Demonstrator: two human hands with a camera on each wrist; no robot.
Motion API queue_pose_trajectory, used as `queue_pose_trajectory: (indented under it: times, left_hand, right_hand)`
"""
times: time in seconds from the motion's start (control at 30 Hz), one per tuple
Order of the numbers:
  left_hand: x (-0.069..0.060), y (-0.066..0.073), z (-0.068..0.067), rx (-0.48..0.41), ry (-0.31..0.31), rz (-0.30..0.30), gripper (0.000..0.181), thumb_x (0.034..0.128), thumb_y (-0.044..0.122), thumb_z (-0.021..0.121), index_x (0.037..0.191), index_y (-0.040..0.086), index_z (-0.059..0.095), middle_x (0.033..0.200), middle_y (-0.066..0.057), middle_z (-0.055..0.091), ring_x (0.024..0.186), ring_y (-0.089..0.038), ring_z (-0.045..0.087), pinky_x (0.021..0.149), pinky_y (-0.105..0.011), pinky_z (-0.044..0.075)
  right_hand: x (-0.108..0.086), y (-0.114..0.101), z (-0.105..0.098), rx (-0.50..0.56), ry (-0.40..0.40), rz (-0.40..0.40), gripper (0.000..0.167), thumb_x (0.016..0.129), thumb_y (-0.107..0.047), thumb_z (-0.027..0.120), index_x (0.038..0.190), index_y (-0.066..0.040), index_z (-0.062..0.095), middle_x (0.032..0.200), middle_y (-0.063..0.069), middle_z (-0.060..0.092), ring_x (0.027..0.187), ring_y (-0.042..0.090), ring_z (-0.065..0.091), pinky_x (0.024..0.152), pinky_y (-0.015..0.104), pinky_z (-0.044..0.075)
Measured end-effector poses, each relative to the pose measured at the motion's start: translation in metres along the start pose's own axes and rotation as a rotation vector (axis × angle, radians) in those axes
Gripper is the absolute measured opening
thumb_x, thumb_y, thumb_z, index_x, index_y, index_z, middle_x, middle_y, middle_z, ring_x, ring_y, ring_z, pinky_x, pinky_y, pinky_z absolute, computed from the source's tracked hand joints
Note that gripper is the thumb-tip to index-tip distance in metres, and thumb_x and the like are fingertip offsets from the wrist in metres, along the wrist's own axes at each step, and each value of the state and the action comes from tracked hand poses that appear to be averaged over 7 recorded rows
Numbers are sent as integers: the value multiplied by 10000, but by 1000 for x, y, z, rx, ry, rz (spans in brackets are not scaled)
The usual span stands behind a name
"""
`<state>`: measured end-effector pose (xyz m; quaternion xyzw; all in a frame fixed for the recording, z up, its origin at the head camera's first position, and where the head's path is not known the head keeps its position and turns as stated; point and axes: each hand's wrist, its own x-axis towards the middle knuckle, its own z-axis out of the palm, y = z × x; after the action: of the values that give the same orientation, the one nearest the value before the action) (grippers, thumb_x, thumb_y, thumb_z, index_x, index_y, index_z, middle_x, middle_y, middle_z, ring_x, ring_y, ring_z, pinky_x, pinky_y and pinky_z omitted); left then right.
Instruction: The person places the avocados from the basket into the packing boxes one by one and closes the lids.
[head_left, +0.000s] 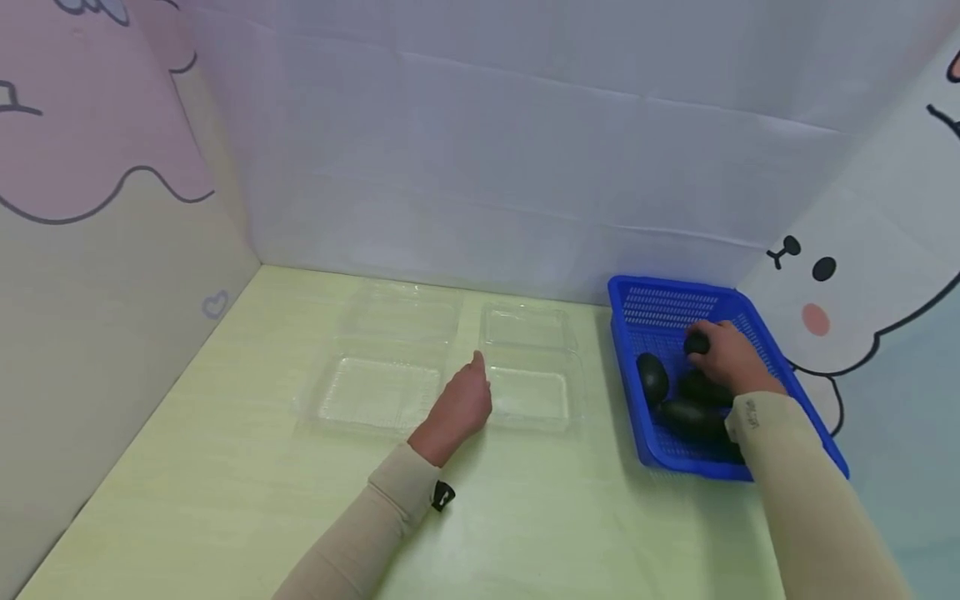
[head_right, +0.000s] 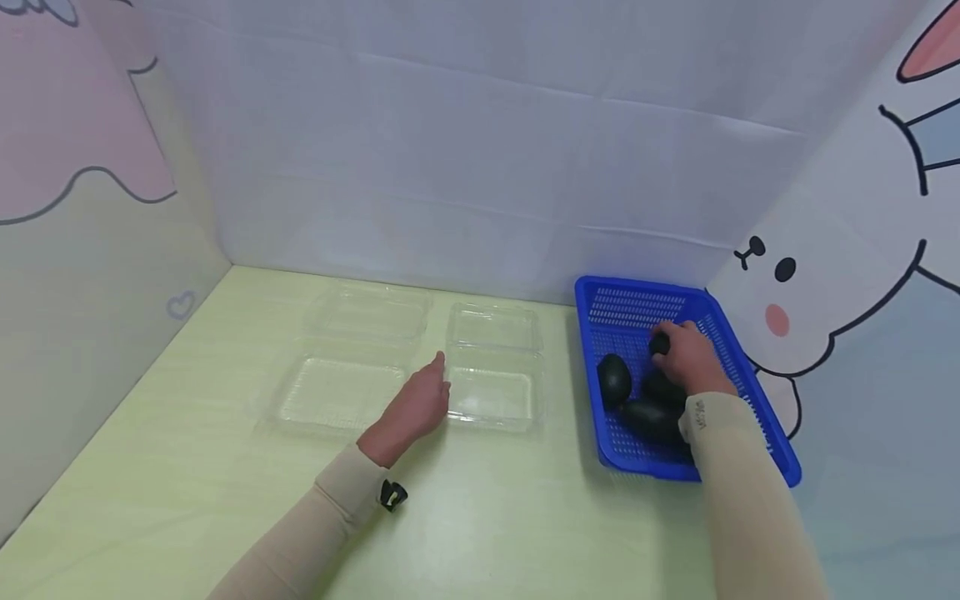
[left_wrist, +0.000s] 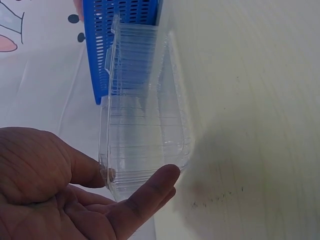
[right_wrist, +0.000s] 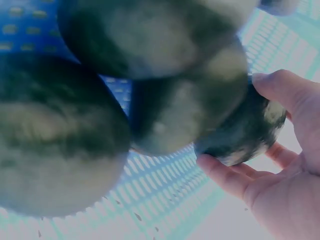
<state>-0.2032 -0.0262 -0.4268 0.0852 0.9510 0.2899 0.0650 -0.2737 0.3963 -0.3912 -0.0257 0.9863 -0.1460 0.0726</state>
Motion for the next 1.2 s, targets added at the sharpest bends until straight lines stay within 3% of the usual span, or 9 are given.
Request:
queue_pose_trajectory:
  times: [0.2,0.83,1.2]
  left_hand:
    - [2,-4,0,-6,-1,-1,564,1084,75,475,1540,-172,254,1369,-306,568,1194,-374,622,947,-450,547]
    - [3,-3,0,-22,21,31,542,1062,37,500,1511,-192,299,1300,-317,597,1167,-394,633,938,-465,549]
    - [0,-1,-3,-29,16,17,543,1067,46,494,1517,-185,297,1331,-317,587,1203,-392,616,954,-465,542]
  right_hand:
    - [-4,-5,-10,14,36,-24,483,1001,-115,625,1443,13,477,1424,420,324,1269,642,351,1022,776,317]
    - [-23,-25,-27,20,96,-31,522,988,-88,663,1470,-14,476,1479,386,300,1288,635,348,1000,782,344]
    - [-41,-50,-37,16,151,-132,513,978,-69,686,1456,-32,502,1479,377,324,1272,630,374,962,780,383]
